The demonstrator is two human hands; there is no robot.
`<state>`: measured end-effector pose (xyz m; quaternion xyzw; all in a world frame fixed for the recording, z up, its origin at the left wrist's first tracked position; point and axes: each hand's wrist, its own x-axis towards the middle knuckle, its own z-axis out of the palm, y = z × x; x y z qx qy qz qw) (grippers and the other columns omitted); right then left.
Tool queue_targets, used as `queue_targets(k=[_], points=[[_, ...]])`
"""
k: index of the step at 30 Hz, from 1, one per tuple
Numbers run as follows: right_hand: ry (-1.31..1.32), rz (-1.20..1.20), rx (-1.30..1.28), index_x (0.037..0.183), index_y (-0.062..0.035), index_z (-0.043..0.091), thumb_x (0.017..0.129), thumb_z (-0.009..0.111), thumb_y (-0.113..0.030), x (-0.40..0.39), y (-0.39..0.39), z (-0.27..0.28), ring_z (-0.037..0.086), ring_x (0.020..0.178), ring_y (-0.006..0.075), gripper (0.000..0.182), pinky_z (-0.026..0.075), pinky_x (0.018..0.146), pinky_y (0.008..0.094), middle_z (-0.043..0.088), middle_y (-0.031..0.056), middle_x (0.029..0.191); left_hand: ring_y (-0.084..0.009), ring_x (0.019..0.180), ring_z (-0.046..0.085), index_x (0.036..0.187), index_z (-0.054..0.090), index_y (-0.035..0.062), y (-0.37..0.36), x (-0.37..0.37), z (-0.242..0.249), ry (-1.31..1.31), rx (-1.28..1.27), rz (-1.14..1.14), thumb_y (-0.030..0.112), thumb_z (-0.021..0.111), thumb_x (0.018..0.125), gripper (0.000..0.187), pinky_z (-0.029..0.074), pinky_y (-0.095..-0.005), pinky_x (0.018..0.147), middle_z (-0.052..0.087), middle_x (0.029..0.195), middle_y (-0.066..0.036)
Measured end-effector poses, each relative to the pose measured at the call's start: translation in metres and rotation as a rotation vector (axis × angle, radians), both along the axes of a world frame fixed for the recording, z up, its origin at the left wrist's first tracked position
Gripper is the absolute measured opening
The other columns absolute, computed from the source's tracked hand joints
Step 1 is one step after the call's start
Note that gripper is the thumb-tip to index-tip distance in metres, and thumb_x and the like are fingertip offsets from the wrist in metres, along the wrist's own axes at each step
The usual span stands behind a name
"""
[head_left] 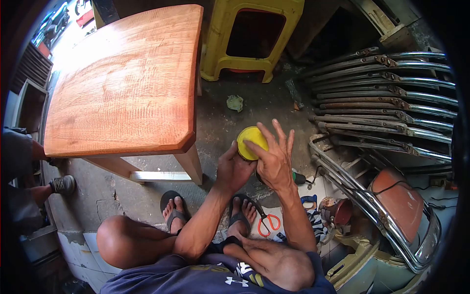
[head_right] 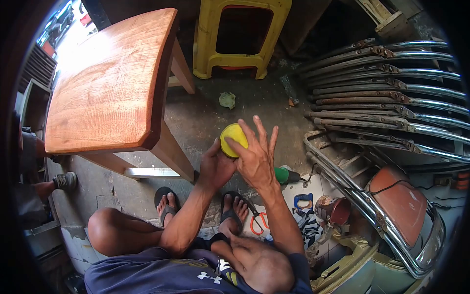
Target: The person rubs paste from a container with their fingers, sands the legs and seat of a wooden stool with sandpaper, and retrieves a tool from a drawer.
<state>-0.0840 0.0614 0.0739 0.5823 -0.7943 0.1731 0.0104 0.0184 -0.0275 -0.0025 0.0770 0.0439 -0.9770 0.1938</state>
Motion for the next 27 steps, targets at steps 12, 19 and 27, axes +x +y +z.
queue_targets(k=[12, 19, 27], points=[[0.115, -0.016, 0.039, 0.13, -0.0308, 0.072, 0.083, 0.067, -0.013, -0.004, 0.003, 0.008, 0.022, 0.155, 0.0391, 0.05, 0.005, 0.119, 0.0767, 0.041, 0.0125, 0.16, -0.0296, 0.147, 0.041, 0.152, 0.04, 0.0055, -0.002, 0.0, -0.005, -0.074, -0.113, 0.021, 0.035, 0.036, 0.112, 0.05, 0.028, -0.0497, 0.124, 0.046, 0.156, -0.014], [0.104, 0.068, 0.036, 0.122, -0.027, 0.076, 0.086, 0.064, -0.012, -0.002, 0.006, 0.008, 0.025, 0.154, 0.0401, 0.041, 0.008, 0.12, 0.0733, 0.047, 0.0148, 0.155, -0.0294, 0.148, 0.04, 0.152, 0.041, 0.0057, 0.003, -0.001, 0.0, -0.029, -0.11, 0.01, 0.036, 0.034, 0.113, 0.05, 0.026, -0.0517, 0.125, 0.047, 0.155, -0.015], [0.199, -0.111, 0.011, 0.129, -0.0251, 0.072, 0.085, 0.065, -0.008, -0.015, 0.005, 0.005, 0.026, 0.153, 0.0417, 0.048, 0.008, 0.12, 0.0735, 0.045, 0.0161, 0.156, -0.03, 0.15, 0.037, 0.154, 0.038, 0.0055, 0.006, 0.003, 0.007, -0.041, -0.126, 0.017, 0.037, 0.035, 0.112, 0.052, 0.025, -0.0518, 0.126, 0.043, 0.159, -0.014]])
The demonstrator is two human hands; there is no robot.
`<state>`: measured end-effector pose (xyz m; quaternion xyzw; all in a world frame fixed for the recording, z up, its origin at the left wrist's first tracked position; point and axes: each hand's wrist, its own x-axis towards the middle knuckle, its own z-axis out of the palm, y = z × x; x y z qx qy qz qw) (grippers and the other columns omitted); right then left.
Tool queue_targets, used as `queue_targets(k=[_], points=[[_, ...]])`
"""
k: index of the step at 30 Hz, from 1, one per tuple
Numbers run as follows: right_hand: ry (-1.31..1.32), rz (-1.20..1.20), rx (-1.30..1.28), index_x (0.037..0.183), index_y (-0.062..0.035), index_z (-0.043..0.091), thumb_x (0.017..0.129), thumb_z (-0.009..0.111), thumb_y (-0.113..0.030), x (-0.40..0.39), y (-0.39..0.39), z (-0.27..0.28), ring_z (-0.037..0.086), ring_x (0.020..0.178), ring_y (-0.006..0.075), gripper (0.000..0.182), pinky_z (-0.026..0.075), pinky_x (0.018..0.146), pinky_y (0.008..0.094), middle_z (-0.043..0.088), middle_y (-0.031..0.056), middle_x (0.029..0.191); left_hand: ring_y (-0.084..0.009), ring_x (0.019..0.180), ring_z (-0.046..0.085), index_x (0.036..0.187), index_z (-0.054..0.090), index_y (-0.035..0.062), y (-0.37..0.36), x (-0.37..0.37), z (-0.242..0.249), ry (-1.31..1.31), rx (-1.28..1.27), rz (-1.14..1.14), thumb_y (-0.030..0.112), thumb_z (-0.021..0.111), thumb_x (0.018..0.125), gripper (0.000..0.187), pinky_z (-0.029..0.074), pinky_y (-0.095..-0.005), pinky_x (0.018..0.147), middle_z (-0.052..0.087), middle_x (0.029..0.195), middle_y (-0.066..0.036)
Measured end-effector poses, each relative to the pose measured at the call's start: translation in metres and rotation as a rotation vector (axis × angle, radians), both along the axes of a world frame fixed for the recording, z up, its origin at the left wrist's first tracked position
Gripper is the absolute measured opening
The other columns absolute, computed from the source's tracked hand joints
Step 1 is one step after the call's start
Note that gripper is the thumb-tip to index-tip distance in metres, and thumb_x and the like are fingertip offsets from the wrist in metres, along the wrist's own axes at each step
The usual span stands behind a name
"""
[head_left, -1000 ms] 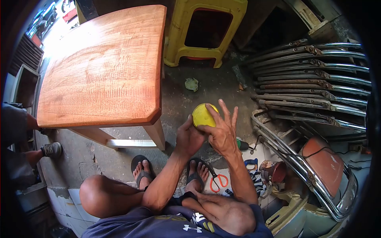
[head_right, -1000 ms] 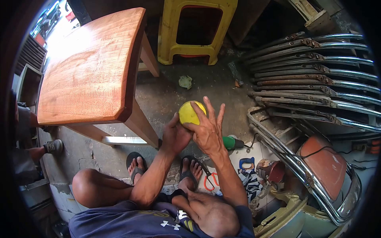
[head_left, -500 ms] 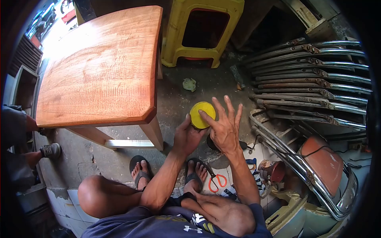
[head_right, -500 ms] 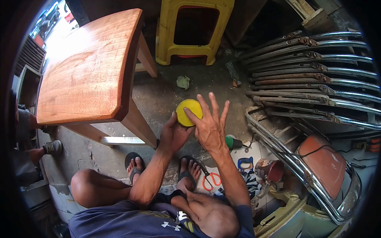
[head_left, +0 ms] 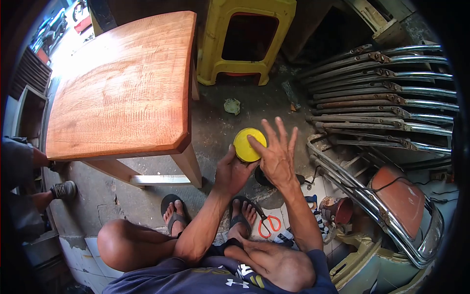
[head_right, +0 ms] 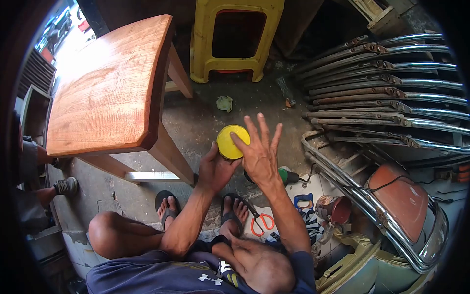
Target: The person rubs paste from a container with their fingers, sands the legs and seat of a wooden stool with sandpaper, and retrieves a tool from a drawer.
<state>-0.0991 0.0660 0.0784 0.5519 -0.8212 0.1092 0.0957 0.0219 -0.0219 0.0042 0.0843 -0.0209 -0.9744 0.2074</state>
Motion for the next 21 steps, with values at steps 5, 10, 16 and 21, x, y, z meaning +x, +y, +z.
queue_targets(k=[5, 10, 16, 21], points=[[-0.085, 0.003, -0.023, 0.13, -0.0241, 0.072, 0.085, 0.063, -0.008, 0.003, -0.003, 0.0, 0.024, 0.154, 0.0405, 0.048, 0.007, 0.119, 0.0744, 0.043, 0.0163, 0.158, -0.0301, 0.149, 0.038, 0.153, 0.039, 0.0063, -0.001, 0.001, -0.001, 0.03, 0.021, -0.003, 0.037, 0.035, 0.112, 0.051, 0.026, -0.0521, 0.125, 0.044, 0.158, -0.014], [-0.15, 0.031, -0.092, 0.125, -0.023, 0.075, 0.084, 0.065, -0.005, 0.001, 0.012, 0.007, 0.027, 0.153, 0.0408, 0.046, 0.01, 0.121, 0.0712, 0.048, 0.0151, 0.155, -0.031, 0.149, 0.039, 0.152, 0.042, 0.0064, 0.0, -0.002, -0.002, 0.025, 0.038, -0.004, 0.036, 0.036, 0.112, 0.05, 0.026, -0.0523, 0.126, 0.046, 0.157, -0.014], [-0.235, -0.034, -0.134, 0.118, -0.0203, 0.078, 0.079, 0.061, 0.003, 0.005, 0.048, -0.005, 0.033, 0.15, 0.0389, 0.048, 0.014, 0.122, 0.0687, 0.055, 0.0142, 0.148, -0.0339, 0.15, 0.037, 0.151, 0.044, 0.0048, -0.003, -0.003, -0.016, 0.056, 0.201, 0.043, 0.033, 0.041, 0.111, 0.049, 0.022, -0.0562, 0.127, 0.045, 0.159, -0.016], [-0.581, -0.287, -0.453, 0.126, -0.0119, 0.072, 0.08, 0.048, 0.006, 0.017, 0.074, -0.016, 0.049, 0.138, 0.0393, 0.055, 0.038, 0.116, 0.0503, 0.063, 0.0156, 0.137, -0.0352, 0.151, 0.034, 0.152, 0.042, 0.0036, -0.004, -0.006, -0.016, -0.022, 0.243, 0.074, 0.036, 0.041, 0.111, 0.053, 0.019, -0.0573, 0.127, 0.043, 0.16, -0.016]])
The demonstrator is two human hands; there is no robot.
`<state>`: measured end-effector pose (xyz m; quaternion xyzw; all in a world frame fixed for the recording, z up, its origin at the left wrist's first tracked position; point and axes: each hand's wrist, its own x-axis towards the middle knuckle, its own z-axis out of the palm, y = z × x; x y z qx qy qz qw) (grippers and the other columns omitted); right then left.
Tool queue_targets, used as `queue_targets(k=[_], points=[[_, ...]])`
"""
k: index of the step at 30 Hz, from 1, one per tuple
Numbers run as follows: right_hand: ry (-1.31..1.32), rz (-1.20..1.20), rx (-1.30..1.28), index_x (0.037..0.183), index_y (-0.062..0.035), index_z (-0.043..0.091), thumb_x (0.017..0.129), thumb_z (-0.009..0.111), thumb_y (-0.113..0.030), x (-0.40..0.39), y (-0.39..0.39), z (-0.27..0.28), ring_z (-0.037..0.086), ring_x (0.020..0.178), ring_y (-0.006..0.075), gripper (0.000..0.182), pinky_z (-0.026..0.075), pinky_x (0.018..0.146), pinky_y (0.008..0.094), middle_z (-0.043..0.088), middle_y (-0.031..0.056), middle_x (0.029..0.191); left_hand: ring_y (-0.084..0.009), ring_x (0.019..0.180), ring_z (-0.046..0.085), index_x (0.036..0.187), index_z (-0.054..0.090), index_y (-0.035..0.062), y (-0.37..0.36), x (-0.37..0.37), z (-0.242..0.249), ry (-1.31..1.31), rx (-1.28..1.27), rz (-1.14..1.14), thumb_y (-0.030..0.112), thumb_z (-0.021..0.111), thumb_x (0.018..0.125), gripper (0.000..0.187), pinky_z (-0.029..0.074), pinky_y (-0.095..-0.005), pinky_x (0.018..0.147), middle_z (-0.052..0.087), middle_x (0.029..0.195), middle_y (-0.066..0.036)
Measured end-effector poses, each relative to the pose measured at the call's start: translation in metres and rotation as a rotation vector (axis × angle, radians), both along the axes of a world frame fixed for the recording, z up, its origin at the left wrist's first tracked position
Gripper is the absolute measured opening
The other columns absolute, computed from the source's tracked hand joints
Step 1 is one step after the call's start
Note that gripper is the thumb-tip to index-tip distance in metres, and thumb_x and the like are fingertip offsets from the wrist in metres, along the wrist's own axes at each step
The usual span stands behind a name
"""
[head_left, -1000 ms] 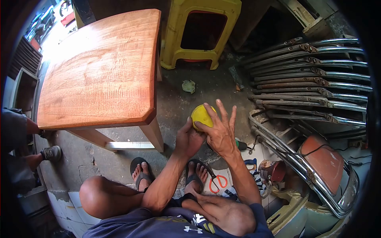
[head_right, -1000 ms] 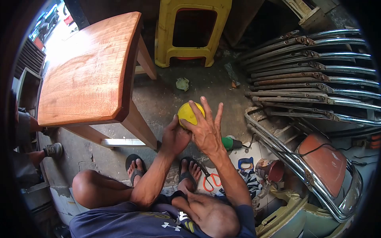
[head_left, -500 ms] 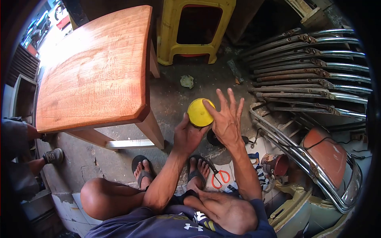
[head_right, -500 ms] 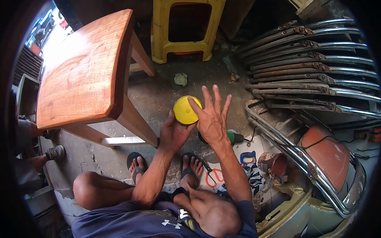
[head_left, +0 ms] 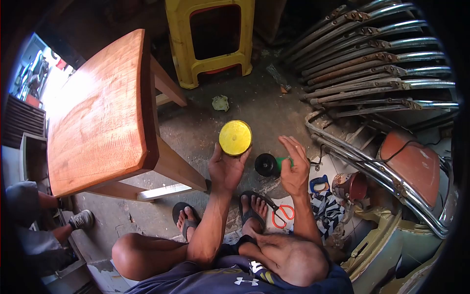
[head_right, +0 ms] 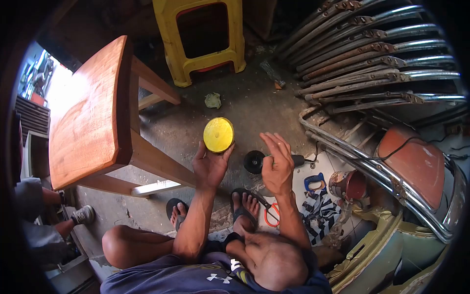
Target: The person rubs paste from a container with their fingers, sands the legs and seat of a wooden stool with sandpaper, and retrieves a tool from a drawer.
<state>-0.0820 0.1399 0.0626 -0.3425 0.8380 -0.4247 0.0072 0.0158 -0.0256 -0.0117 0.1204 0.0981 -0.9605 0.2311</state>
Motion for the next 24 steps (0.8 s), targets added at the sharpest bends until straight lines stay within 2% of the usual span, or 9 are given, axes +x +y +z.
queue_targets(k=[1, 3, 5, 7, 10, 13, 17, 19, 24], points=[[-0.139, -0.083, -0.082, 0.128, -0.0113, 0.071, 0.08, 0.047, 0.006, 0.001, 0.004, -0.002, 0.05, 0.136, 0.0394, 0.056, 0.041, 0.114, 0.0478, 0.063, 0.0159, 0.136, -0.0352, 0.151, 0.034, 0.152, 0.042, 0.0036, 0.001, 0.0, 0.001, -0.004, -0.006, -0.013, 0.036, 0.041, 0.111, 0.053, 0.019, -0.0573, 0.127, 0.043, 0.16, -0.016], [-0.064, -0.106, -0.03, 0.131, -0.011, 0.07, 0.081, 0.047, 0.006, 0.003, 0.01, -0.006, 0.051, 0.134, 0.0402, 0.057, 0.043, 0.112, 0.0476, 0.063, 0.0171, 0.136, -0.0353, 0.151, 0.035, 0.151, 0.043, 0.0032, 0.003, -0.001, 0.002, 0.001, -0.04, -0.032, 0.036, 0.042, 0.11, 0.053, 0.02, -0.0569, 0.127, 0.043, 0.159, -0.017], [0.217, 0.023, 0.116, 0.134, -0.0119, 0.067, 0.079, 0.049, 0.006, 0.006, 0.007, -0.005, 0.051, 0.133, 0.0412, 0.061, 0.044, 0.112, 0.0467, 0.062, 0.0179, 0.136, -0.0354, 0.149, 0.037, 0.151, 0.044, 0.0031, 0.005, -0.004, 0.001, 0.035, -0.051, -0.061, 0.034, 0.044, 0.11, 0.051, 0.022, -0.0571, 0.127, 0.045, 0.158, -0.017], [0.224, 0.068, 0.121, 0.136, -0.0157, 0.066, 0.082, 0.055, 0.005, 0.008, -0.001, -0.002, 0.049, 0.135, 0.0405, 0.059, 0.042, 0.113, 0.0505, 0.059, 0.0177, 0.139, -0.0355, 0.148, 0.04, 0.15, 0.045, 0.003, 0.007, -0.006, 0.003, 0.066, -0.057, -0.083, 0.031, 0.045, 0.11, 0.049, 0.023, -0.0573, 0.126, 0.047, 0.157, -0.018], [0.443, 0.105, 0.349, 0.132, -0.0215, 0.07, 0.086, 0.064, -0.004, 0.005, -0.013, -0.003, 0.044, 0.141, 0.0374, 0.049, 0.029, 0.117, 0.0633, 0.054, 0.0154, 0.146, -0.0354, 0.147, 0.041, 0.149, 0.045, 0.0026, 0.009, -0.007, 0.01, 0.032, -0.075, -0.104, 0.032, 0.044, 0.11, 0.049, 0.026, -0.0572, 0.125, 0.047, 0.156, -0.018], [0.517, 0.116, 0.373, 0.129, -0.0208, 0.071, 0.084, 0.065, -0.003, 0.006, -0.012, -0.007, 0.043, 0.142, 0.0366, 0.048, 0.026, 0.118, 0.0642, 0.054, 0.0152, 0.145, -0.0355, 0.146, 0.043, 0.149, 0.045, 0.0024, 0.008, -0.007, 0.014, -0.001, -0.134, -0.085, 0.032, 0.043, 0.111, 0.048, 0.029, -0.057, 0.125, 0.047, 0.156, -0.018], [0.512, 0.182, 0.403, 0.127, -0.0205, 0.072, 0.084, 0.065, -0.004, 0.009, -0.009, -0.007, 0.042, 0.143, 0.0359, 0.046, 0.026, 0.118, 0.0648, 0.054, 0.0149, 0.145, -0.0359, 0.146, 0.043, 0.148, 0.045, 0.0024, 0.007, -0.005, 0.005, -0.088, -0.116, -0.064, 0.032, 0.041, 0.111, 0.047, 0.03, -0.0569, 0.124, 0.047, 0.155, -0.019], [0.457, 0.211, 0.31, 0.126, -0.0215, 0.072, 0.085, 0.064, -0.003, 0.008, -0.008, -0.004, 0.042, 0.143, 0.0359, 0.047, 0.026, 0.118, 0.0645, 0.054, 0.0151, 0.145, -0.0363, 0.146, 0.043, 0.148, 0.044, 0.0028, 0.002, -0.006, 0.003, -0.114, -0.098, -0.059, 0.031, 0.039, 0.112, 0.046, 0.031, -0.0564, 0.124, 0.047, 0.155, -0.019], [0.452, 0.109, 0.326, 0.126, -0.0224, 0.073, 0.081, 0.065, 0.0, 0.004, -0.023, -0.002, 0.044, 0.141, 0.0367, 0.051, 0.031, 0.116, 0.0606, 0.056, 0.016, 0.142, -0.0362, 0.148, 0.04, 0.15, 0.043, 0.0008, -0.002, -0.008, 0.005, -0.004, -0.092, -0.065, 0.029, 0.044, 0.11, 0.048, 0.027, -0.0582, 0.125, 0.045, 0.157, -0.02]])
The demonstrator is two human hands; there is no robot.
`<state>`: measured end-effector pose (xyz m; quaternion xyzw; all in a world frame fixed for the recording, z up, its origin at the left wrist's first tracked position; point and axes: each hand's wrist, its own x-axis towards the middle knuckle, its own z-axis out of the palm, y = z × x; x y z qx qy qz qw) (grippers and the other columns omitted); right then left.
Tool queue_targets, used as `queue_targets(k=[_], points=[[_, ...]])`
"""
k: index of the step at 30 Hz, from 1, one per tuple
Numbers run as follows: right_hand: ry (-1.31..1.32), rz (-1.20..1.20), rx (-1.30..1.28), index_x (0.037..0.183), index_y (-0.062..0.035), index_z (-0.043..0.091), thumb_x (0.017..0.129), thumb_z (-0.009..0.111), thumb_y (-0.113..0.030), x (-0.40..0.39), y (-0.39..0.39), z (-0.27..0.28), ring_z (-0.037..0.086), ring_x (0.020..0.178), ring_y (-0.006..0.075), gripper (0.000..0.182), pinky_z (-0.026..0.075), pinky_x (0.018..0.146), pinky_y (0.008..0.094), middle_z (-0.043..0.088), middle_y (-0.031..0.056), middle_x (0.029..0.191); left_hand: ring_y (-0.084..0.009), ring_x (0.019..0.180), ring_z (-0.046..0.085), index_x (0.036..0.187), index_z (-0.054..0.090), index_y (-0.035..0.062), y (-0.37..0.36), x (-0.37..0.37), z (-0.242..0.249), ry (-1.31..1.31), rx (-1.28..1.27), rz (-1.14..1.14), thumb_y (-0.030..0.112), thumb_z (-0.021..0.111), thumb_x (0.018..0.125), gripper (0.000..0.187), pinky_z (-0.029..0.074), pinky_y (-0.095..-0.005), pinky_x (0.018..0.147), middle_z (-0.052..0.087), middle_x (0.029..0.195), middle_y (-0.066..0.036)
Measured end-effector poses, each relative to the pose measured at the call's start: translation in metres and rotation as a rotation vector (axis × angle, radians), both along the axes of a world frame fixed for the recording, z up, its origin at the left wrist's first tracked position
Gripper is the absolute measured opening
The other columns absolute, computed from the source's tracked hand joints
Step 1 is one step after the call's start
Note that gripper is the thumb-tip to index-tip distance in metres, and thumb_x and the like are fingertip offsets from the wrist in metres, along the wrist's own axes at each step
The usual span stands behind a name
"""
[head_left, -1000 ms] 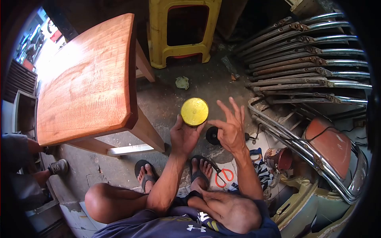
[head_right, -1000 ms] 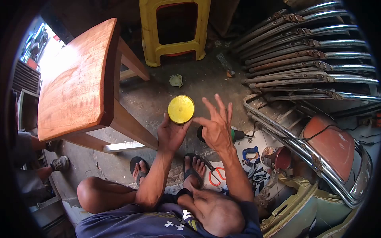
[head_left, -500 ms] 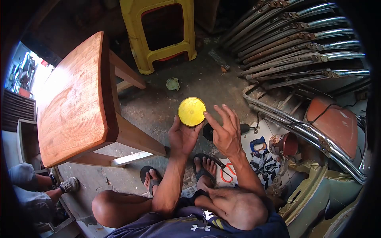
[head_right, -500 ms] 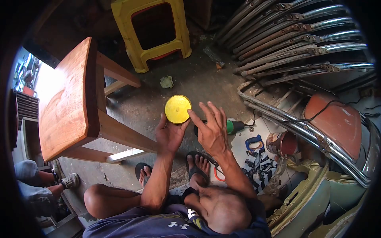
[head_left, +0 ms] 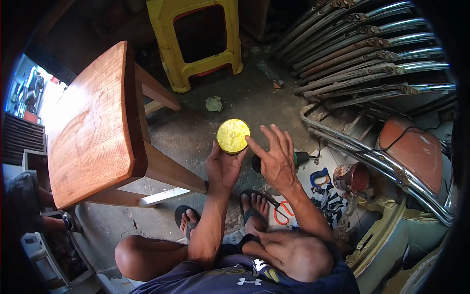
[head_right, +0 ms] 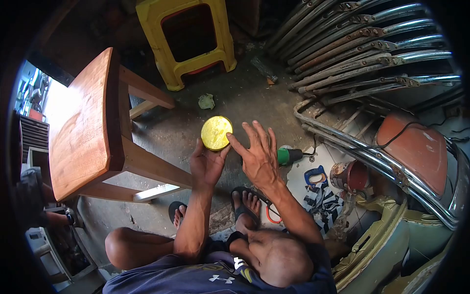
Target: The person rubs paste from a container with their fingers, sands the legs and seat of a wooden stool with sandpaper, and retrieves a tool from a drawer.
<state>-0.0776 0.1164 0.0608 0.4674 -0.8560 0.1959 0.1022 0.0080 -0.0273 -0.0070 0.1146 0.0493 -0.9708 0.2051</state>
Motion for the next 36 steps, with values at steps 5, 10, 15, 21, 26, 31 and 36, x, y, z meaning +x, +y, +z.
queue_targets(k=[5, 10, 15, 21, 26, 31, 36], points=[[-0.159, 0.167, -0.067, 0.121, -0.0146, 0.075, 0.079, 0.061, 0.002, -0.007, 0.006, -0.02, 0.049, 0.136, 0.0383, 0.047, 0.038, 0.114, 0.0523, 0.06, 0.0173, 0.136, -0.0351, 0.148, 0.04, 0.149, 0.044, 0.0009, -0.017, 0.013, -0.007, -0.036, -0.049, 0.068, 0.028, 0.045, 0.11, 0.048, 0.025, -0.0588, 0.125, 0.047, 0.156, -0.019], [-0.304, 0.079, 0.183, 0.121, -0.0149, 0.074, 0.082, 0.061, 0.0, -0.023, -0.028, -0.08, 0.042, 0.143, 0.0398, 0.044, 0.04, 0.113, 0.0539, 0.054, 0.0197, 0.145, -0.0346, 0.147, 0.042, 0.146, 0.048, 0.0017, -0.04, 0.024, -0.003, -0.249, -0.072, 0.272, 0.026, 0.046, 0.109, 0.045, 0.023, -0.0583, 0.126, 0.05, 0.154, -0.018], [-0.301, 0.164, 0.469, 0.115, -0.0269, 0.077, 0.093, 0.059, -0.014, -0.024, -0.075, -0.109, 0.029, 0.152, 0.0405, 0.032, 0.03, 0.117, 0.0652, 0.045, 0.0174, 0.155, -0.0345, 0.147, 0.043, 0.144, 0.051, 0.0014, -0.038, 0.033, 0.006, -0.286, 0.022, 0.269, 0.027, 0.043, 0.109, 0.044, 0.023, -0.0584, 0.126, 0.051, 0.153, -0.018], [-0.268, 0.231, 0.696, 0.11, -0.0263, 0.08, 0.091, 0.063, -0.025, -0.037, -0.101, -0.155, 0.028, 0.152, 0.0433, 0.025, 0.03, 0.113, 0.0698, 0.045, 0.0148, 0.157, -0.0341, 0.146, 0.043, 0.145, 0.052, 0.0017, -0.031, 0.034, 0.008, -0.235, 0.075, 0.258, 0.029, 0.043, 0.109, 0.046, 0.022, -0.0577, 0.126, 0.052, 0.153, -0.018], [-0.264, 0.297, 0.766, 0.108, -0.0243, 0.08, 0.09, 0.064, -0.025, -0.046, -0.098, -0.151, 0.034, 0.149, 0.0422, 0.025, 0.033, 0.111, 0.0685, 0.046, 0.0153, 0.156, -0.0342, 0.146, 0.043, 0.146, 0.051, 0.0021, -0.033, 0.041, -0.001, -0.166, 0.041, 0.209, 0.031, 0.044, 0.108, 0.048, 0.02, -0.0569, 0.126, 0.052, 0.153, -0.018], [-0.277, 0.283, 0.581, 0.108, -0.0164, 0.08, 0.086, 0.067, -0.016, -0.05, -0.074, -0.115, 0.04, 0.147, 0.0366, 0.026, 0.038, 0.111, 0.0625, 0.053, 0.0165, 0.15, -0.0344, 0.148, 0.04, 0.147, 0.049, 0.0015, -0.027, 0.034, 0.007, -0.195, 0.051, 0.22, 0.027, 0.043, 0.108, 0.047, 0.018, -0.0565, 0.127, 0.049, 0.155, -0.018], [-0.193, 0.255, 0.458, 0.11, -0.0124, 0.078, 0.084, 0.064, -0.006, -0.064, -0.046, -0.063, 0.046, 0.143, 0.0366, 0.031, 0.042, 0.111, 0.0586, 0.057, 0.0167, 0.146, -0.0346, 0.144, 0.045, 0.145, 0.049, 0.0038, -0.025, 0.033, -0.003, -0.132, -0.026, 0.17, 0.032, 0.046, 0.108, 0.046, 0.028, -0.058, 0.123, 0.054, 0.15, -0.016]])
